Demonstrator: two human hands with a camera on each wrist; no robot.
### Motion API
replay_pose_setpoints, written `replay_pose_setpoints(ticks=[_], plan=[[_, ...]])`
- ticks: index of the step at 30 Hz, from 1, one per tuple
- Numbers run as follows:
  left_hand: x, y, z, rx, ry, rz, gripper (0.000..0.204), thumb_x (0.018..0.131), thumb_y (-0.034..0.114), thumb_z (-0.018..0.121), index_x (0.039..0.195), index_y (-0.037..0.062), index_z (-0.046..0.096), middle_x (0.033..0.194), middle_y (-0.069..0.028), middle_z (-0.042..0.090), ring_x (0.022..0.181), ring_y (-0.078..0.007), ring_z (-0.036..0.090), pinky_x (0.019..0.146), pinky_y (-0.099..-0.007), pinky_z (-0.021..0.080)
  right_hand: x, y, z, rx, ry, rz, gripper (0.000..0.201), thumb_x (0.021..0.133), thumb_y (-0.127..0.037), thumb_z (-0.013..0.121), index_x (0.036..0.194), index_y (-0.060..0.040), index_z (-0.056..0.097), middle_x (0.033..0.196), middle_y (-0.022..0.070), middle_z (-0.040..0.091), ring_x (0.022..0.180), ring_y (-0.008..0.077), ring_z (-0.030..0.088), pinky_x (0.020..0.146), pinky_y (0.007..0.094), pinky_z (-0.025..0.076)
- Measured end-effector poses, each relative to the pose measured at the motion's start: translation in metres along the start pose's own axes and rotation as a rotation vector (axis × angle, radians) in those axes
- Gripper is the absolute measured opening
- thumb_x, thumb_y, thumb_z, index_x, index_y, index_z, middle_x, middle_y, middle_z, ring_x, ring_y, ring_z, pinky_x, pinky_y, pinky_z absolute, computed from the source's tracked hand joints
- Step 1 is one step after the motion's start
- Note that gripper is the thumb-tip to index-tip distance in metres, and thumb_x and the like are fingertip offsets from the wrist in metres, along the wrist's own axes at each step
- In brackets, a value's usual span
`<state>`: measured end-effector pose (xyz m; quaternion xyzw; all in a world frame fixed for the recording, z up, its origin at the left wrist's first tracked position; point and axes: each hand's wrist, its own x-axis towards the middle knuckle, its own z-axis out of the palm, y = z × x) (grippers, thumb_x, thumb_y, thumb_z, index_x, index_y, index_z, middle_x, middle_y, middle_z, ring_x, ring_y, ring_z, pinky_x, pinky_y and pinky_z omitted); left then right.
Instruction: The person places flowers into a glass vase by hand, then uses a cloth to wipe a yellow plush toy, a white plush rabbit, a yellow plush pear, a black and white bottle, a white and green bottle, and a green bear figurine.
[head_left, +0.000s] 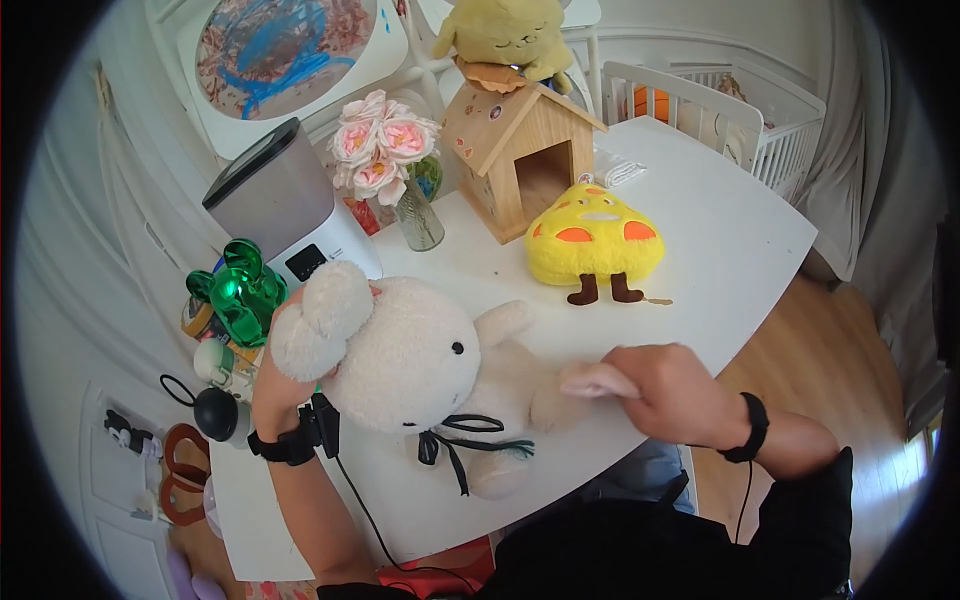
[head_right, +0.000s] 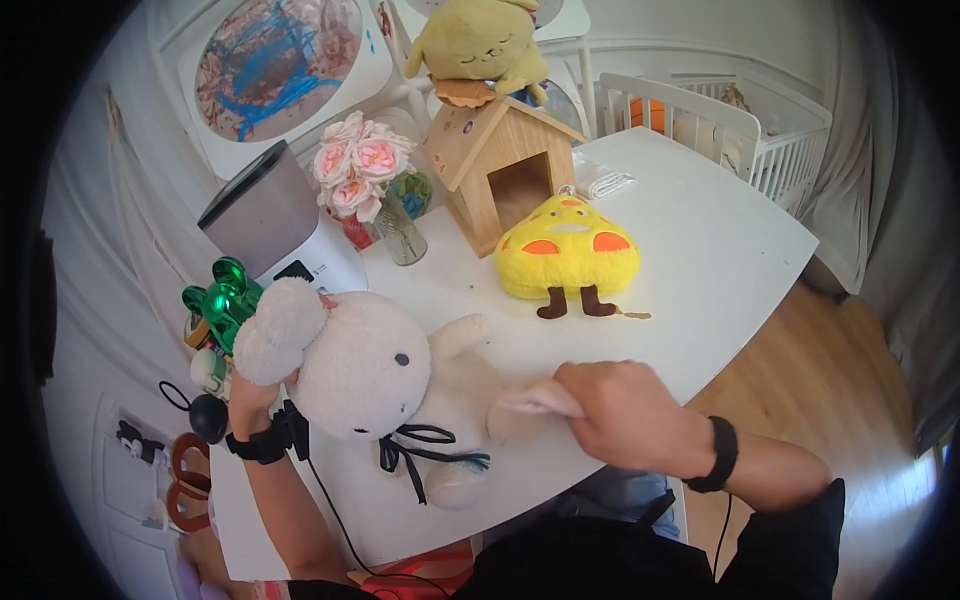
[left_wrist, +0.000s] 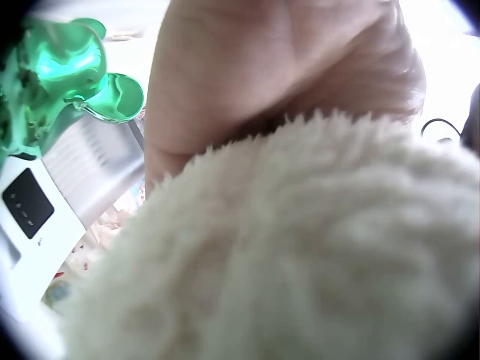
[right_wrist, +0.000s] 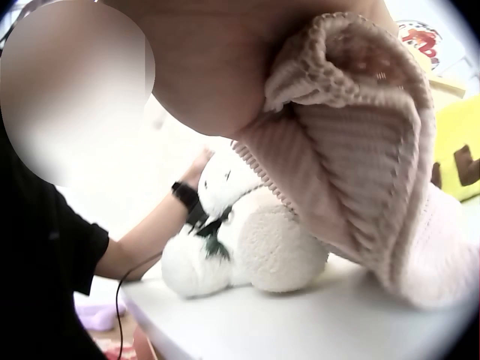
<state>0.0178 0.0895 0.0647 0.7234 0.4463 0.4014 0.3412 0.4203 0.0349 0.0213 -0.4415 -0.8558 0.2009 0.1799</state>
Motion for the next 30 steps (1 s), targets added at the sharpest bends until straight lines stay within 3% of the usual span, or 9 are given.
replay_pose_setpoints(ticks=[2,6,10,16,20,23,25,26,30], plan=[[-0.005,0.003,0.003,0.036,0.044,-0.009,0.067,0.072,0.015,0.083,0.131,-0.0017,0.058,0.125,-0.0125,0.068,0.114,-0.0207,0.064,0.103,-0.0363,0.048,-0.003,-0.012,-0.021,0.112,-0.047,0.174,0.039,0.076,0.001,0.059,0.114,0.0115,0.06,0.108,0.0243,0.068,0.092,0.0361,0.069,0.081,0.0414,0.057],[0.0,0.016,0.017,0.125,0.089,0.001,0.068,0.072,0.014,0.084,0.132,-0.0018,0.057,0.126,-0.0123,0.067,0.114,-0.0208,0.064,0.103,-0.0354,0.048,0.015,-0.037,-0.015,0.676,0.858,-0.292,0.049,0.079,0.005,0.059,0.127,0.0055,0.06,0.119,0.0246,0.067,0.111,0.038,0.068,0.097,0.0427,0.053],[-0.002,0.023,0.029,0.084,0.117,0.028,0.064,0.074,0.012,0.081,0.132,-0.0007,0.058,0.127,-0.011,0.066,0.114,-0.0201,0.062,0.104,-0.0337,0.046,0.053,-0.063,-0.004,-0.13,0.596,-0.612,0.067,0.078,-0.001,0.065,0.144,-0.0062,0.053,0.154,0.0191,0.045,0.147,0.0391,0.036,0.12,0.0542,0.027],[0.002,0.035,0.027,0.236,0.045,0.062,0.066,0.074,0.004,0.07,0.137,-0.0012,0.052,0.122,-0.0112,0.064,0.111,-0.0206,0.059,0.102,-0.0313,0.043,0.074,-0.038,0.057,0.019,0.262,-0.715,0.065,0.075,0.002,0.062,0.139,-0.007,0.057,0.159,0.0155,0.038,0.153,0.0342,0.025,0.122,0.0551,0.023],[-0.001,0.004,0.009,0.231,0.21,-0.133,0.062,0.069,0.002,0.068,0.13,-0.0007,0.055,0.118,-0.0092,0.064,0.109,-0.0202,0.059,0.1,-0.0303,0.044,0.042,-0.014,0.055,-0.036,0.036,-0.716,0.061,0.074,0.001,0.061,0.134,-0.0048,0.061,0.153,0.0166,0.045,0.151,0.033,0.029,0.12,0.0525,0.027],[0.002,-0.017,-0.012,0.17,0.076,-0.331,0.067,0.067,0.002,0.069,0.132,-0.0017,0.056,0.118,-0.0088,0.065,0.11,-0.0184,0.059,0.098,-0.0302,0.044,0.012,0.008,0.05,0.022,-0.095,-0.679,0.064,0.066,-0.004,0.06,0.129,-0.001,0.064,0.135,0.0167,0.06,0.135,0.0335,0.052,0.113,0.0519,0.04],[0.0,-0.009,-0.006,-0.114,0.123,-0.299,0.066,0.069,0.003,0.072,0.133,-0.0019,0.057,0.119,-0.0075,0.065,0.113,-0.0177,0.059,0.097,-0.0301,0.045,-0.008,0.006,0.016,0.06,-0.179,-0.36,0.056,0.066,-0.016,0.061,0.119,0.0006,0.067,0.113,0.0187,0.068,0.107,0.0307,0.067,0.096,0.0451,0.052],[0.0,-0.002,-0.002,-0.128,0.149,-0.296,0.066,0.069,0.003,0.072,0.133,-0.0019,0.057,0.119,-0.0075,0.065,0.113,-0.0177,0.059,0.097,-0.0301,0.045,-0.011,0.005,0.002,0.042,-0.197,-0.377,0.056,0.066,-0.016,0.061,0.119,0.0006,0.067,0.113,0.0187,0.068,0.107,0.0307,0.067,0.096,0.0451,0.052],[0.001,0.023,0.017,-0.258,0.09,-0.114,0.057,0.082,0.019,0.08,0.131,-0.0016,0.058,0.122,-0.0076,0.065,0.115,-0.0182,0.058,0.1,-0.0332,0.045,-0.006,-0.018,-0.026,0.098,0.423,-0.338,0.052,0.068,-0.017,0.065,0.117,0.0015,0.067,0.106,0.0194,0.07,0.094,0.0344,0.069,0.087,0.0416,0.054]])
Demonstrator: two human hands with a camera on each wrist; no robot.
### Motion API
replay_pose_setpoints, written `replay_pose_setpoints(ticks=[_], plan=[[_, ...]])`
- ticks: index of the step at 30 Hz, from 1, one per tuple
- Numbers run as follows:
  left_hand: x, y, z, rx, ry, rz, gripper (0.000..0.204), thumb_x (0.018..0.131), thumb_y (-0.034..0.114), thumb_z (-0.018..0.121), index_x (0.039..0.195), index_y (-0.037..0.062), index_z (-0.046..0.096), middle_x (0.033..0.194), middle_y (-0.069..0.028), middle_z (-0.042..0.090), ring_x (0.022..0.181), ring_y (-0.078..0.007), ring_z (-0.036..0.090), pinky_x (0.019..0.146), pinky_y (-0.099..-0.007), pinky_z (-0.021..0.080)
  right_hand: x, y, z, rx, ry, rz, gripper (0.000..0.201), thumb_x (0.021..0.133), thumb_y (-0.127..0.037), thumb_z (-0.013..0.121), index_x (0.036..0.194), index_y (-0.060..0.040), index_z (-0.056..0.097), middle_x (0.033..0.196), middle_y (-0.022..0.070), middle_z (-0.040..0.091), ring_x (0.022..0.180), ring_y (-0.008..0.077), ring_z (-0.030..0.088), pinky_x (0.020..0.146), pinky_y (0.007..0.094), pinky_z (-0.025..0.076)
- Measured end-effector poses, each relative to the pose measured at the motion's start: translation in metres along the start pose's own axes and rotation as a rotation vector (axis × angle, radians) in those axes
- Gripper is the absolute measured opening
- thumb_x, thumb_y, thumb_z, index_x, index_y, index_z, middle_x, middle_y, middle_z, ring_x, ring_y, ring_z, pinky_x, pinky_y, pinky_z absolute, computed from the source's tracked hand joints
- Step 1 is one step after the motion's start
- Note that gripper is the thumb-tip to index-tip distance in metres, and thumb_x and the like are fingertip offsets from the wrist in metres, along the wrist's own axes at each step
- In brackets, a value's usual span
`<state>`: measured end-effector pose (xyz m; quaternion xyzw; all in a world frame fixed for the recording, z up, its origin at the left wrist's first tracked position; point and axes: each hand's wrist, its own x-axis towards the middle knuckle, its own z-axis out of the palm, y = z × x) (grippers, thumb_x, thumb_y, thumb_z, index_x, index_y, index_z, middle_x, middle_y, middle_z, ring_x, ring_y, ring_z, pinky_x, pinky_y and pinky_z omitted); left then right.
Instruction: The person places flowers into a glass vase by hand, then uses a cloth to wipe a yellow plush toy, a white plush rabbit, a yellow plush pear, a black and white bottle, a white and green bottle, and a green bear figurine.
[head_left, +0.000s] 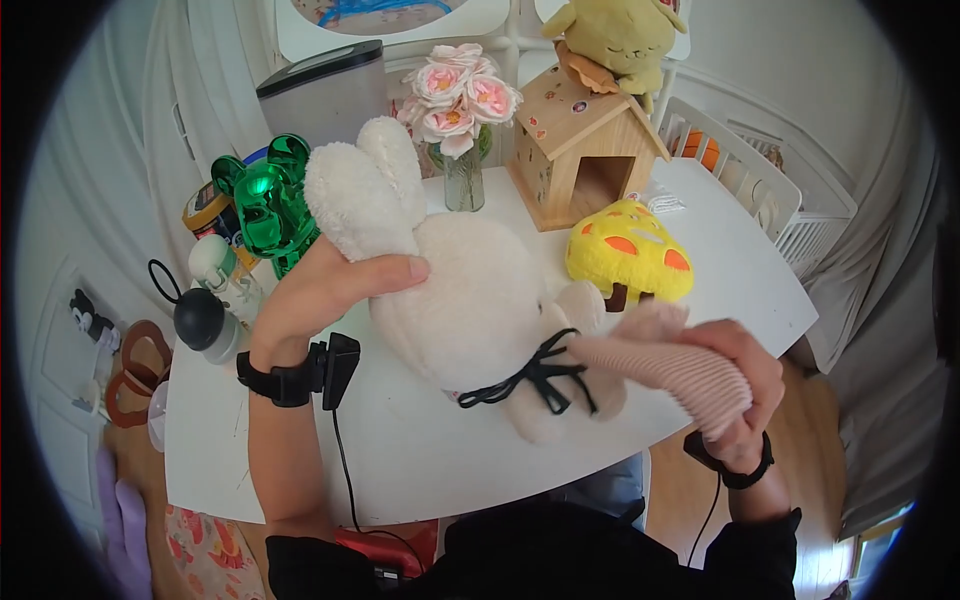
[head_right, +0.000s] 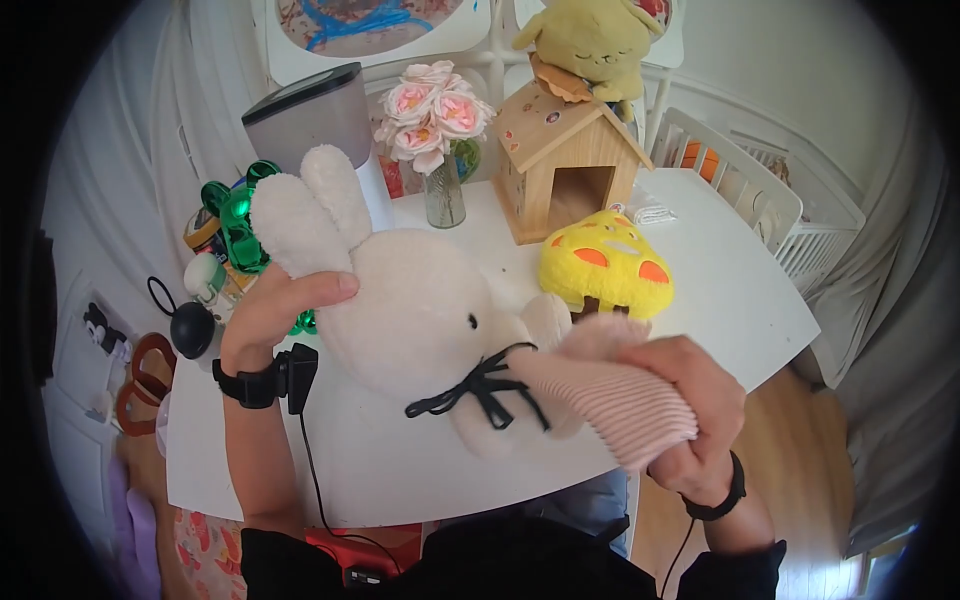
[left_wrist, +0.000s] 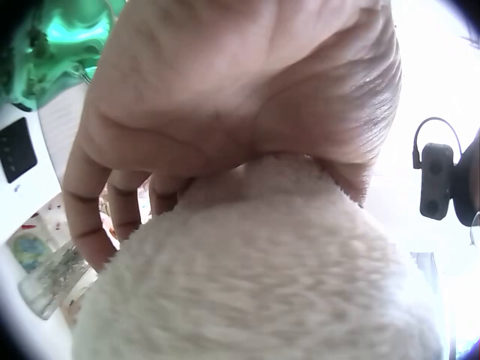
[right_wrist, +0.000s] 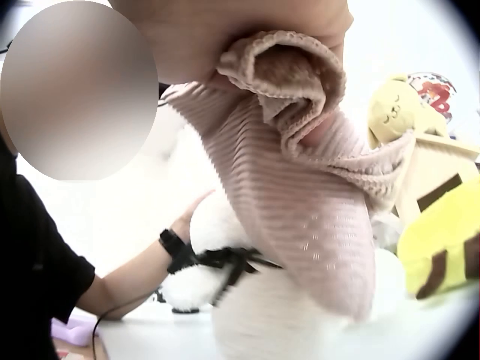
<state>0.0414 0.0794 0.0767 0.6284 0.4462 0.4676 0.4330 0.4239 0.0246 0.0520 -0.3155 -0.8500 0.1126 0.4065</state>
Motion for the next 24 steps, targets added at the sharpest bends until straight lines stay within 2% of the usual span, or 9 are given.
replay_pose_setpoints(ticks=[1,4,6,7,12,14,18,20,24], plan=[[0.001,0.001,0.006,0.031,0.012,-0.004,0.06,0.085,0.026,0.08,0.132,-0.002,0.057,0.123,-0.0084,0.064,0.116,-0.0181,0.058,0.1,-0.0329,0.045,0.008,-0.008,0.004,0.022,0.256,-0.025,0.051,0.068,-0.009,0.065,0.118,0.0018,0.067,0.111,0.0203,0.07,0.1,0.0377,0.068,0.091,0.0427,0.053],[0.006,0.001,0.013,0.093,0.049,-0.002,0.065,0.089,0.038,0.078,0.133,-0.0026,0.055,0.125,-0.0098,0.063,0.117,-0.0177,0.057,0.101,-0.032,0.045,0.04,-0.028,0.031,-0.276,0.333,-0.338,0.05,0.07,-0.011,0.066,0.118,0.0021,0.067,0.12,0.0192,0.067,0.116,0.0394,0.062,0.095,0.0418,0.05],[0.012,-0.003,0.015,0.125,0.076,0.001,0.067,0.09,0.043,0.076,0.133,-0.0028,0.055,0.126,-0.0104,0.063,0.117,-0.0174,0.057,0.1,-0.0313,0.046,0.043,-0.026,0.052,-0.269,-0.052,-0.425,0.045,0.071,-0.011,0.066,0.114,0.0014,0.068,0.128,0.0189,0.064,0.129,0.037,0.054,0.097,0.0413,0.048],[0.015,-0.007,0.015,0.099,0.149,0.034,0.068,0.091,0.046,0.074,0.134,-0.0031,0.054,0.126,-0.0108,0.062,0.116,-0.0172,0.058,0.1,-0.0312,0.046,0.039,-0.02,0.063,-0.275,-0.048,-0.425,0.045,0.071,-0.011,0.066,0.114,0.0014,0.068,0.128,0.0189,0.064,0.129,0.037,0.054,0.097,0.0413,0.048],[0.023,-0.023,-0.01,-0.119,0.422,0.11,0.075,0.092,0.055,0.069,0.137,-0.0031,0.052,0.126,-0.0123,0.063,0.115,-0.0176,0.06,0.097,-0.0311,0.048,-0.014,0.014,0.097,-0.277,-0.331,-0.254,0.04,0.06,-0.002,0.06,0.1,0.0005,0.067,0.117,0.0171,0.066,0.114,0.0363,0.061,0.089,0.043,0.051],[0.018,-0.011,-0.027,-0.284,0.372,0.038,0.081,0.092,0.06,0.068,0.14,-0.0024,0.049,0.127,-0.0129,0.062,0.116,-0.0188,0.061,0.096,-0.0314,0.05,-0.032,0.028,0.084,-0.104,-0.354,0.075,0.036,0.061,0.0,0.056,0.095,0.0018,0.067,0.103,0.0153,0.067,0.099,0.0387,0.064,0.085,0.04,0.052],[0.013,-0.005,-0.029,-0.217,0.308,-0.023,0.084,0.09,0.064,0.067,0.139,-0.0023,0.051,0.124,-0.0137,0.063,0.113,-0.0195,0.063,0.095,-0.0318,0.05,-0.021,0.021,0.038,0.115,0.053,0.255,0.03,0.074,-0.006,0.058,0.101,0.0034,0.067,0.105,0.0162,0.068,0.092,0.0306,0.068,0.084,0.0382,0.053],[0.016,-0.005,-0.009,-0.107,0.342,0.031,0.083,0.09,0.063,0.068,0.137,-0.0031,0.052,0.123,-0.0137,0.064,0.112,-0.0196,0.063,0.095,-0.0318,0.05,-0.002,0.006,0.028,0.022,0.347,0.051,0.032,0.077,-0.008,0.058,0.105,0.0037,0.066,0.109,0.0207,0.067,0.1,0.0322,0.067,0.091,0.0383,0.052],[0.017,-0.006,0.009,0.075,0.263,0.073,0.08,0.09,0.058,0.072,0.136,-0.0045,0.052,0.125,-0.0134,0.063,0.113,-0.0195,0.06,0.097,-0.0317,0.048,0.022,-0.006,0.047,-0.249,0.282,-0.182,0.049,0.078,-0.008,0.064,0.125,0.006,0.062,0.14,0.0272,0.054,0.13,0.0446,0.052,0.109,0.0465,0.041]])
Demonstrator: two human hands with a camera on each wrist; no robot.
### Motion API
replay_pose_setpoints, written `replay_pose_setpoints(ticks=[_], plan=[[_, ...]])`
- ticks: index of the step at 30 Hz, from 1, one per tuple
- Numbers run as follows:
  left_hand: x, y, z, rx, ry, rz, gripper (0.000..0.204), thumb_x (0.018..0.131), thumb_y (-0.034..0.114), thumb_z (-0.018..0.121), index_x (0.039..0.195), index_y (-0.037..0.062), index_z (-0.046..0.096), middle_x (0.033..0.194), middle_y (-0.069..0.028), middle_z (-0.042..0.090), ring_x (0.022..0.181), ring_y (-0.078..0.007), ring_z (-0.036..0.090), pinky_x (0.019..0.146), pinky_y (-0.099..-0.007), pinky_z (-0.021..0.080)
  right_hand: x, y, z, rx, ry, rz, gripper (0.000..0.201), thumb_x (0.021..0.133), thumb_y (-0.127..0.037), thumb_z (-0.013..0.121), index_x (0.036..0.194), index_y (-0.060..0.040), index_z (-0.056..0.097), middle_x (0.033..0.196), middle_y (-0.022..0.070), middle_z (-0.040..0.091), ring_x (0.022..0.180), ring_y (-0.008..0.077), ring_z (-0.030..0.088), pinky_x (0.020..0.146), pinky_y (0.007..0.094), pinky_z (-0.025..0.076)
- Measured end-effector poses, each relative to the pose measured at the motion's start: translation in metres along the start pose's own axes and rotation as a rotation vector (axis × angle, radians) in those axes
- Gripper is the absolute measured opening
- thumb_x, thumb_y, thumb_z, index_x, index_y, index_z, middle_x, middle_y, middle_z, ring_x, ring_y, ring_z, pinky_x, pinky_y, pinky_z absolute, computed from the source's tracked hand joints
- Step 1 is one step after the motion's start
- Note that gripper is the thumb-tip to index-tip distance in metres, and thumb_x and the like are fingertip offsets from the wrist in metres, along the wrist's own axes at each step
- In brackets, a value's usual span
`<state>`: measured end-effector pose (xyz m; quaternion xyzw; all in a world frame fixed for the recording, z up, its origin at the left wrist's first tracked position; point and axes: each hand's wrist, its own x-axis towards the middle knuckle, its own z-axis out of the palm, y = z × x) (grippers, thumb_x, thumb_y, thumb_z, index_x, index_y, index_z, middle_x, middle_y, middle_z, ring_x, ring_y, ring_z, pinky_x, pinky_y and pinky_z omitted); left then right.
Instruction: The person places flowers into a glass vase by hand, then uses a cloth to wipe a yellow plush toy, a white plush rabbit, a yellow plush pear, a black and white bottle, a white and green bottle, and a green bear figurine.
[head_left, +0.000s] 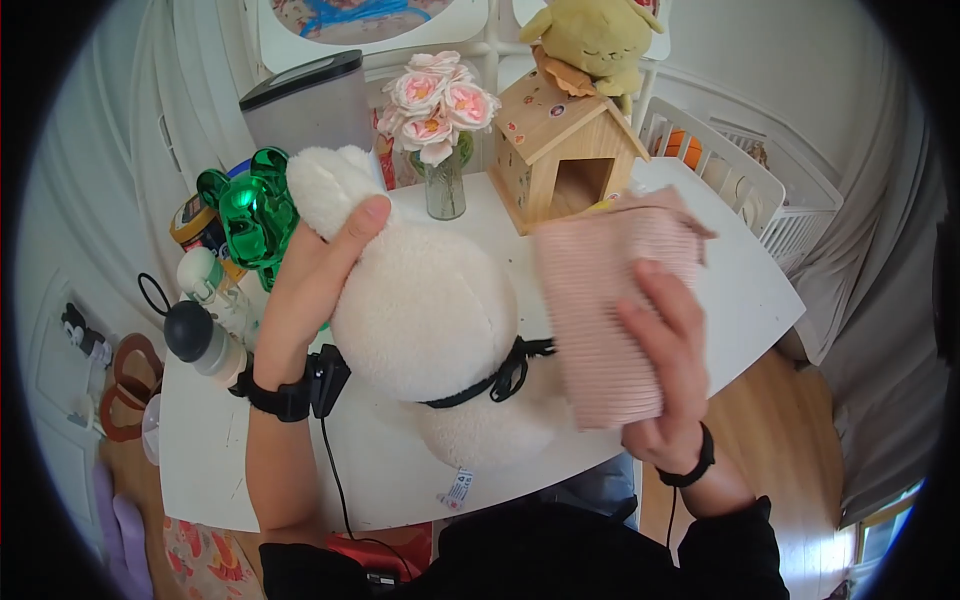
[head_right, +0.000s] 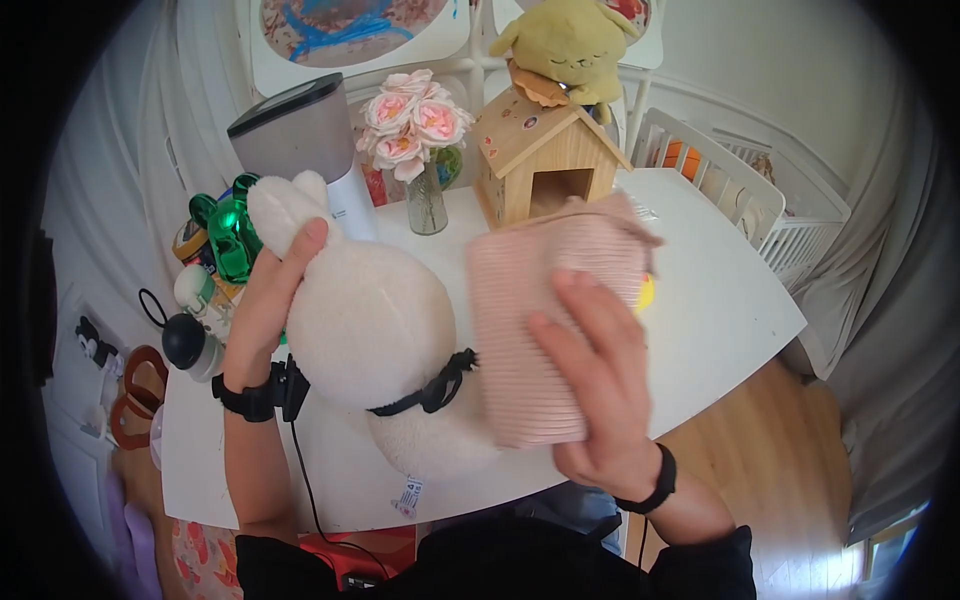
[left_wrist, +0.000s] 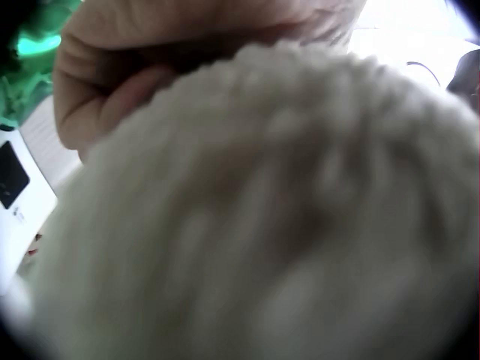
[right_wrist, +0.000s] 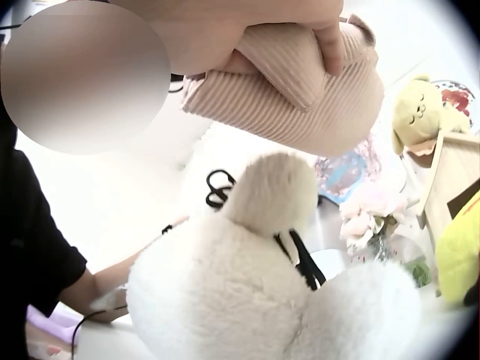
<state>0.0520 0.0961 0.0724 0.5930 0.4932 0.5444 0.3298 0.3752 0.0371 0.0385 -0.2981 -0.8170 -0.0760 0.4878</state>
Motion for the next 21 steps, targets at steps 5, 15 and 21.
replay_pose_setpoints(ticks=[5,15,21], plan=[[-0.007,0.004,0.013,-0.189,0.052,0.023,0.069,0.093,0.045,0.074,0.138,-0.002,0.05,0.122,-0.0089,0.063,0.108,-0.0165,0.061,0.094,-0.0314,0.049,-0.024,-0.016,0.054,0.279,-0.355,-0.037,0.081,0.064,0.001,0.064,0.144,0.001,0.05,0.153,0.0264,0.041,0.141,0.0449,0.041,0.112,0.0478,0.041],[-0.024,0.022,-0.037,-0.223,0.251,0.236,0.051,0.095,0.043,0.07,0.121,0.0007,0.058,0.104,-0.01,0.068,0.091,-0.0176,0.068,0.081,-0.0323,0.055,-0.059,0.035,0.013,0.031,-0.475,0.124,0.061,0.069,0.003,0.065,0.129,0.0008,0.059,0.132,0.0212,0.058,0.128,0.0382,0.053,0.103,0.044,0.049],[-0.036,0.034,-0.048,-0.143,0.368,0.497,0.046,0.093,0.039,0.068,0.115,-0.0002,0.058,0.106,-0.0116,0.064,0.102,-0.0204,0.063,0.091,-0.0343,0.053,-0.085,0.048,0.003,0.073,-0.827,0.108,0.063,0.075,-0.002,0.067,0.137,-0.0019,0.054,0.144,0.0214,0.05,0.139,0.0364,0.044,0.111,0.0476,0.039]])
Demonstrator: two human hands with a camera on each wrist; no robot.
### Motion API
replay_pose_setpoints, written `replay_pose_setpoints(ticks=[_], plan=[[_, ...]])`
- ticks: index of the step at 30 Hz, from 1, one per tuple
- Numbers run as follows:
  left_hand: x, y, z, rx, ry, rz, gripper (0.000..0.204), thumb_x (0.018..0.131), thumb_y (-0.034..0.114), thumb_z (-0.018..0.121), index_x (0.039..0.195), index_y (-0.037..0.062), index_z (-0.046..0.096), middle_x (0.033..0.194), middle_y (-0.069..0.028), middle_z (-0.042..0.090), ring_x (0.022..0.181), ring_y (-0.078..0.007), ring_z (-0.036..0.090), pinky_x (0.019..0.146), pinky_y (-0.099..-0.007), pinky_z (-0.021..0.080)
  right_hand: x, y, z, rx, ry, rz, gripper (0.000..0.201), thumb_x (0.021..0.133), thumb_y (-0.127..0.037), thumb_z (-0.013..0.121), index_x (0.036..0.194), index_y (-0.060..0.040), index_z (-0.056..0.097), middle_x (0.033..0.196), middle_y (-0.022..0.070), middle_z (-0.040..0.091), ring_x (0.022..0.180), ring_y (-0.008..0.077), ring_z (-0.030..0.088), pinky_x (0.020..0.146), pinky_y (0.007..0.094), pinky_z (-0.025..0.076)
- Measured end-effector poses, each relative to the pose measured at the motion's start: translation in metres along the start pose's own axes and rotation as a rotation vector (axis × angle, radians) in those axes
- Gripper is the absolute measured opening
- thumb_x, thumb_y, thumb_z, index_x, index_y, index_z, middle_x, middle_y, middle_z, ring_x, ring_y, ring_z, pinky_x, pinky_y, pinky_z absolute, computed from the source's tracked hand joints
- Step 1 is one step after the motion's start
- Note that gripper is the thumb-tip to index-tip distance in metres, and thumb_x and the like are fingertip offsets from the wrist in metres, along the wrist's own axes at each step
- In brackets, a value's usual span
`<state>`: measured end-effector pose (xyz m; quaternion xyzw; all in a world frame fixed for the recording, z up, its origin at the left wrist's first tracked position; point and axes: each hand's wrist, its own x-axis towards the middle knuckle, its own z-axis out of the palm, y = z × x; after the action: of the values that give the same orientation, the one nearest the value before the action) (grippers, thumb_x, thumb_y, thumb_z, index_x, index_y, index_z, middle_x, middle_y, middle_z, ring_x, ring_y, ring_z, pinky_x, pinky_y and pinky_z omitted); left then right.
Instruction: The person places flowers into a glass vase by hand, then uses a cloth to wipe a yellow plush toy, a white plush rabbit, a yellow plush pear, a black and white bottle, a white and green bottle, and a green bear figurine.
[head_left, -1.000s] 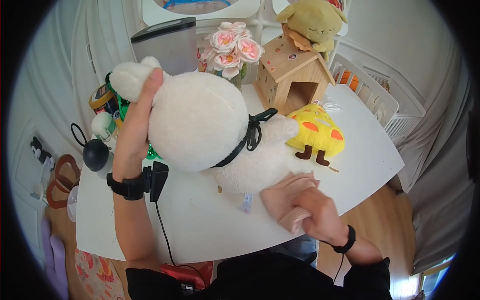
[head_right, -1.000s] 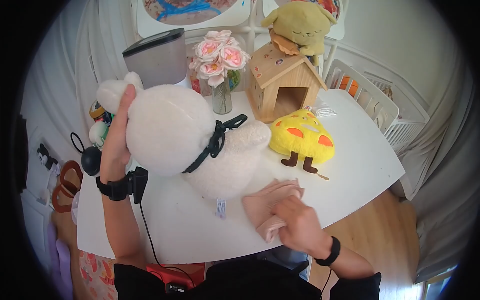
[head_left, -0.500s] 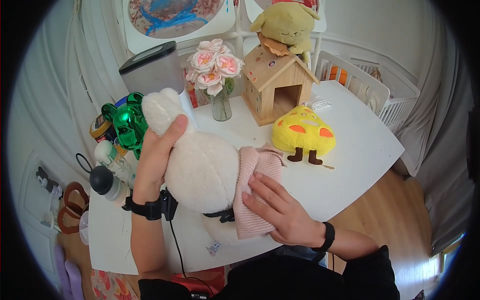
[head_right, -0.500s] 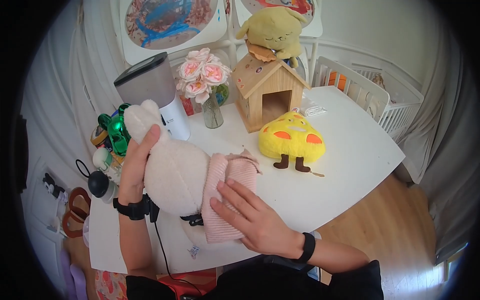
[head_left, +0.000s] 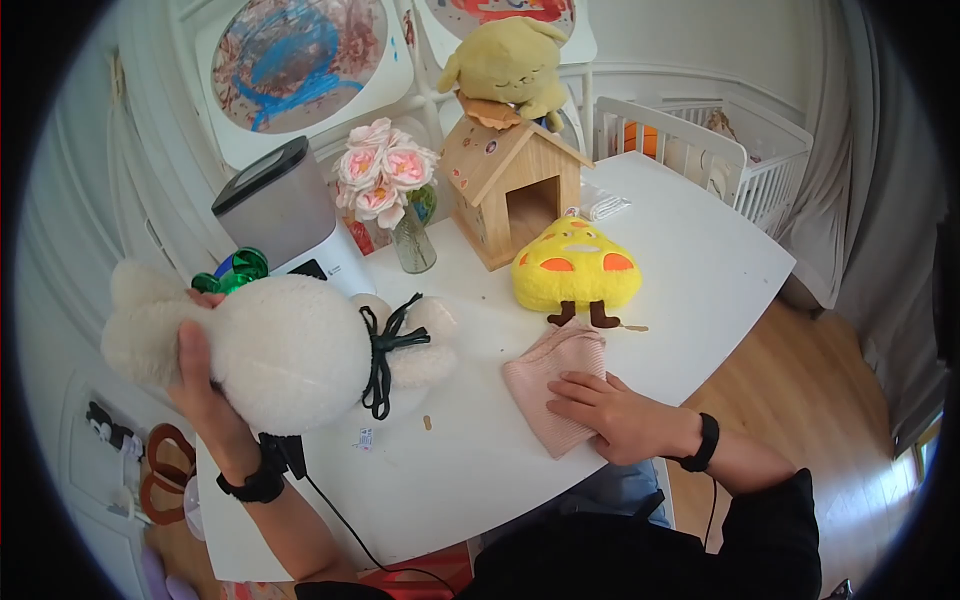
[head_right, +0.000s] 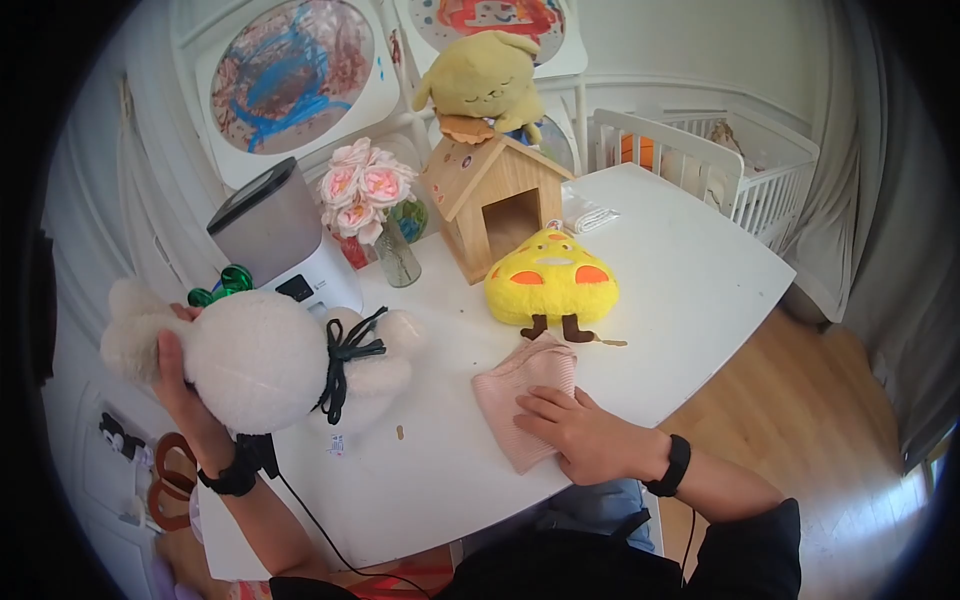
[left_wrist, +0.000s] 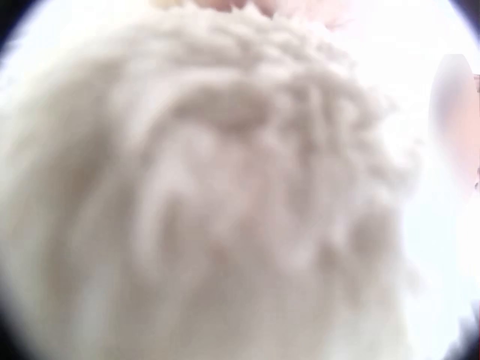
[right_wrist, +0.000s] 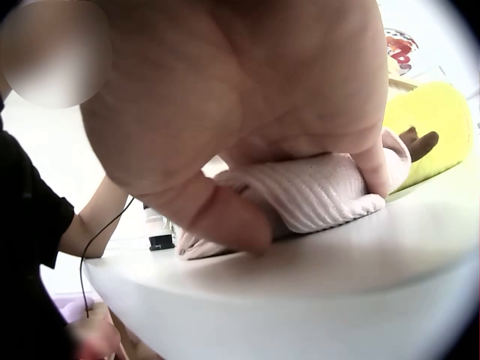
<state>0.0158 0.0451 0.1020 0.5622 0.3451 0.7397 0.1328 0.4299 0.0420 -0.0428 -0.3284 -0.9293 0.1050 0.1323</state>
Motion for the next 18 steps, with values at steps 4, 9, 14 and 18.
replay_pose_setpoints(ticks=[4,9,14,18], plan=[[-0.001,0.012,0.018,-0.186,-0.012,0.053,0.043,0.097,0.045,0.062,0.105,0.0039,0.055,0.103,-0.0098,0.06,0.102,-0.0198,0.061,0.092,-0.0354,0.052,-0.004,0.003,-0.035,0.101,-0.187,0.01,0.065,0.088,-0.021,0.071,0.146,-0.0048,0.046,0.154,0.022,0.039,0.145,0.0365,0.036,0.118,0.0478,0.029],[0.011,0.021,0.058,-0.212,-0.125,0.013,0.044,0.094,0.043,0.065,0.109,0.0024,0.056,0.104,-0.0098,0.06,0.103,-0.0196,0.06,0.092,-0.0359,0.052,0.014,-0.026,-0.1,0.347,0.358,-0.048,0.088,0.084,-0.036,0.081,0.154,-0.0055,0.036,0.16,0.0204,0.03,0.149,0.0366,0.028,0.121,0.0455,0.026],[0.002,0.044,0.138,-0.105,-0.365,0.153,0.044,0.088,0.037,0.074,0.11,0.002,0.06,0.105,-0.008,0.063,0.102,-0.019,0.061,0.095,-0.0343,0.048,0.035,-0.058,-0.117,0.378,0.558,-0.231,0.111,0.078,-0.037,0.088,0.159,-0.0015,0.019,0.16,0.0245,0.028,0.149,0.0382,0.028,0.121,0.0442,0.025],[0.001,0.056,0.182,-0.329,-0.439,-0.071,0.045,0.087,0.034,0.076,0.114,0.0017,0.061,0.107,-0.0076,0.064,0.102,-0.0187,0.061,0.095,-0.0338,0.048,0.035,-0.057,-0.121,0.44,0.694,-0.176,0.128,0.07,-0.027,0.094,0.159,-0.0017,0.006,0.156,0.0258,0.03,0.148,0.0365,0.029,0.121,0.0437,0.025]])
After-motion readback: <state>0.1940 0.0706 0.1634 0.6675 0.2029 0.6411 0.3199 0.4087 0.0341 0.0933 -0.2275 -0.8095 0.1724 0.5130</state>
